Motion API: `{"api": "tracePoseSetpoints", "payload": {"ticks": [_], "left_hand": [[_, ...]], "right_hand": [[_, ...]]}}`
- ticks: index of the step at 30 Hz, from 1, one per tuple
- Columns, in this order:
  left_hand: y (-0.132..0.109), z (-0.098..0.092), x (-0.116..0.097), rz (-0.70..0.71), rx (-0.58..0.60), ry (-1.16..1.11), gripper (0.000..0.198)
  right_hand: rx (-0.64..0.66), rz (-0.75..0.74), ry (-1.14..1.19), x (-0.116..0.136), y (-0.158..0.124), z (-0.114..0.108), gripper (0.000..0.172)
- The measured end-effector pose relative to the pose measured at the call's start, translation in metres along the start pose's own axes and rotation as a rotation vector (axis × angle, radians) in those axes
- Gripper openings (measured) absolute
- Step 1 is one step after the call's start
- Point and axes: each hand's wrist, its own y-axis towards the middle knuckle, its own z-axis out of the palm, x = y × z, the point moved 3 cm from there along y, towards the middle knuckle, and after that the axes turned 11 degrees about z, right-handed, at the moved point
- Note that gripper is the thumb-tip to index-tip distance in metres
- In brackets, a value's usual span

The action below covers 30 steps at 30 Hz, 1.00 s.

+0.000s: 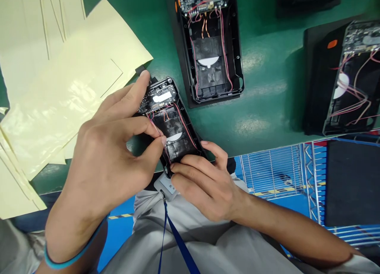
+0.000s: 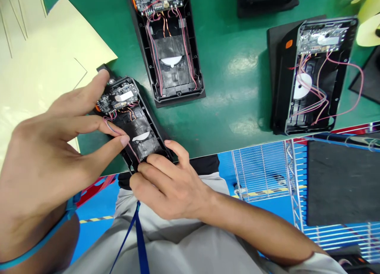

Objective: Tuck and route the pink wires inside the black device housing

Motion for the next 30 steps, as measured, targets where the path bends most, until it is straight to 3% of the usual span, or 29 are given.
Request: {"api": "tracePoseSetpoints", "payload": {"ticks": [3,9,19,30], "left_hand": [[0.0,0.001,-0.001,0.036,-0.003,-0.018,0.015],[-0.002,0.001,-0.005,-0.024,0.027,-0.012,0.015],[-0.004,0.003,0.004,0.093,0.04,0.009,0.013],[-0.002,0.006,0.002,0.105,0.078,-0.009,0.012]], "right_hand": [[-0.014,-0.011,0.016,-0.002,-0.001,0.001,0.02],[-0.004,-0.014,0.018,-0.001,0.0,0.001,0.018],[-0.021,-0.001,-0.014,0.0,-0.002,0.004,0.019],[-0.009,0.021,-0.041,0.002,-0.001,0.001,0.022]]}}
